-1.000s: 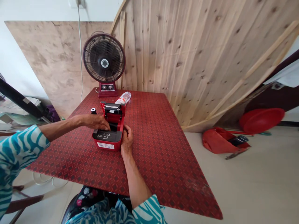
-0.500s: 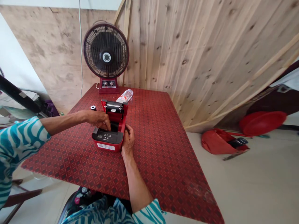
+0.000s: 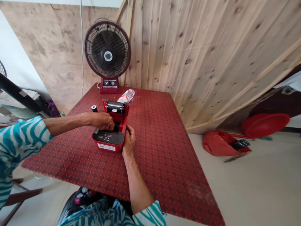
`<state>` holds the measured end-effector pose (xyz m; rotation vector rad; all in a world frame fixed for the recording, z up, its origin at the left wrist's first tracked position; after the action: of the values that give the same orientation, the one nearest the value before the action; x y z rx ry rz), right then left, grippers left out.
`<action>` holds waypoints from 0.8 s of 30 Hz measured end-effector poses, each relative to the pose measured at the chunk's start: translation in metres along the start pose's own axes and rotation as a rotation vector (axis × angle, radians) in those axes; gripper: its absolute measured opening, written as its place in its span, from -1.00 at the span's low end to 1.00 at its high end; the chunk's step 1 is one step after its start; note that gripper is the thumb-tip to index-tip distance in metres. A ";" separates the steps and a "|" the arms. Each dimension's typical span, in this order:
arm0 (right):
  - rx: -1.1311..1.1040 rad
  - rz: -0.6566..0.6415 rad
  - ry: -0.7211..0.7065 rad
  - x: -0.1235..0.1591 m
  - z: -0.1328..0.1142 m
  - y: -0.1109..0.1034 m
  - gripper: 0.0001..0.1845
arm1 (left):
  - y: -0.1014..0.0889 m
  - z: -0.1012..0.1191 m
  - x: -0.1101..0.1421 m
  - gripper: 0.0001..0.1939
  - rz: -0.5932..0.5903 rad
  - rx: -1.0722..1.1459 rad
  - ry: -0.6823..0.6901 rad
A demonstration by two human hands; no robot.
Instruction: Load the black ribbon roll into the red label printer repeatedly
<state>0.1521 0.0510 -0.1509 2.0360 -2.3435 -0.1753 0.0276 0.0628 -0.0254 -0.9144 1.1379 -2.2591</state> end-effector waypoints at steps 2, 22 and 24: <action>-0.003 0.001 -0.003 0.000 0.000 0.000 -0.60 | -0.002 0.000 0.000 -0.76 0.022 -0.006 -0.030; 0.011 0.004 -0.018 -0.001 0.000 0.000 -0.59 | -0.012 -0.014 0.033 -0.72 0.101 0.639 0.030; 0.008 0.007 -0.013 -0.001 0.000 0.000 -0.59 | -0.015 -0.011 0.038 -0.73 0.119 0.694 0.061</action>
<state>0.1519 0.0521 -0.1503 2.0361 -2.3623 -0.1794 -0.0074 0.0526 -0.0037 -0.4798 0.3474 -2.3348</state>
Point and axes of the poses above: each hand's wrist, its own x-axis away from the middle knuckle, its own y-axis out of the palm, z = x × y, the point moved 6 cm from there along -x, towards the middle knuckle, and after that the axes turned 10 degrees about x, right-handed, at the moved point
